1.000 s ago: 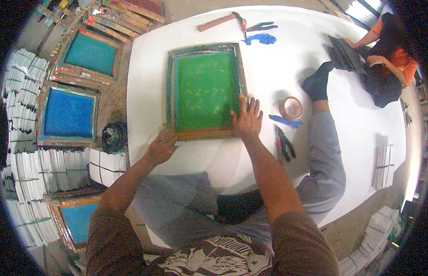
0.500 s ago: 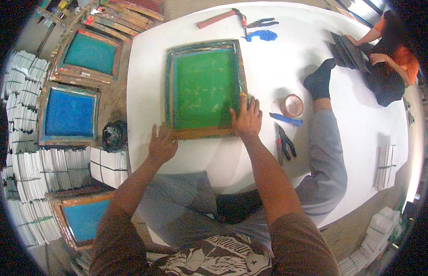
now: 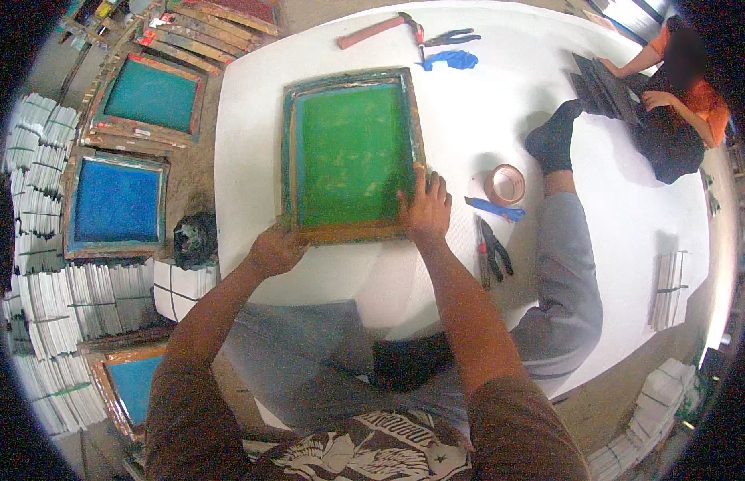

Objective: The person sits on the floor and assembles a wooden frame around a green screen. They apply orange tape to the edges of the frame, press it down, and use a hammer to secure the corners. Another person is visible in the background handling black sheets.

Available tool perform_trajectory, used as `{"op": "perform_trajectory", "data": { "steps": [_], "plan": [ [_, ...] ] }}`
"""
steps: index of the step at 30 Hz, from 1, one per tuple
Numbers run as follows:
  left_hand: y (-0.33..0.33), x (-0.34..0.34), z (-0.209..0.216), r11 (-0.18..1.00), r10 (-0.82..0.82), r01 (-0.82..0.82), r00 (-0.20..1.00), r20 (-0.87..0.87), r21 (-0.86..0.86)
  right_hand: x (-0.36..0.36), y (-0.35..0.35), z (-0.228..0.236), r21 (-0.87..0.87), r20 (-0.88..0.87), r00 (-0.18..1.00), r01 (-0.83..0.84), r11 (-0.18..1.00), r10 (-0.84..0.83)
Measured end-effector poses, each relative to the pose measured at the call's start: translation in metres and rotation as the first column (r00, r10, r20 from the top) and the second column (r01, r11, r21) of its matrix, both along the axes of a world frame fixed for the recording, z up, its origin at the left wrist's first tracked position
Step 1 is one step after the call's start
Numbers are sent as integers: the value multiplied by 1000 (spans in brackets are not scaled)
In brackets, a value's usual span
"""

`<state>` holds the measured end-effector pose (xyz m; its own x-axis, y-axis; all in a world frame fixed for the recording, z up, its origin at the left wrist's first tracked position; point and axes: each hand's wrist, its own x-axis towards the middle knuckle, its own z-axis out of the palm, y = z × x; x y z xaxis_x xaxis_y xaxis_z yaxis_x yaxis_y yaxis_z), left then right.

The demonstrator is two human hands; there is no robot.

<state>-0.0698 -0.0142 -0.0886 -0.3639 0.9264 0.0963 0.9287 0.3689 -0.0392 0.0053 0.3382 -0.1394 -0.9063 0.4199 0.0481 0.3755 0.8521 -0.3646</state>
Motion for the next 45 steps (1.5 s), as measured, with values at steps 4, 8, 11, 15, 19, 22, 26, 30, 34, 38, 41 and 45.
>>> {"op": "perform_trajectory", "data": {
  "steps": [4,8,11,15,19,22,26,30,34,38,41,45],
  "plan": [
    [52,8,45,869,486,-457,861,152,-190,0,-3,-3,-8,-12,1000,18,1000,-18],
    [91,5,-10,801,580,-595,799,159,71,1,-5,6,-23,-10,1000,19,1000,-19],
    [102,10,-50,802,559,-581,812,171,138,3,-3,-1,34,8,1000,24,999,-25],
    [82,9,-61,786,568,-611,776,274,99,1,-3,6,10,51,998,39,999,-39],
    [88,11,-55,746,590,-653,741,322,136,0,-4,7,73,50,997,52,996,-56],
    [90,11,-55,752,593,-647,748,299,127,-4,-11,15,178,40,997,53,983,-61],
    [94,8,-55,767,572,-629,762,304,131,-13,-39,5,225,-65,994,-66,972,83],
    [83,12,-63,766,568,-628,759,318,133,-7,-40,7,176,-17,987,-153,972,158],
    [80,8,-57,756,541,-640,730,418,140,-1,-27,7,246,29,990,-138,959,135],
    [80,2,-57,734,413,-628,714,566,257,4,-8,-3,262,-31,999,-21,965,30],
    [73,3,-55,639,427,-652,741,518,408,24,26,-4,-176,-214,956,163,971,-199],
    [50,45,-34,209,869,-940,305,389,270,51,32,6,-509,36,982,176,843,-183]
  ]
}}
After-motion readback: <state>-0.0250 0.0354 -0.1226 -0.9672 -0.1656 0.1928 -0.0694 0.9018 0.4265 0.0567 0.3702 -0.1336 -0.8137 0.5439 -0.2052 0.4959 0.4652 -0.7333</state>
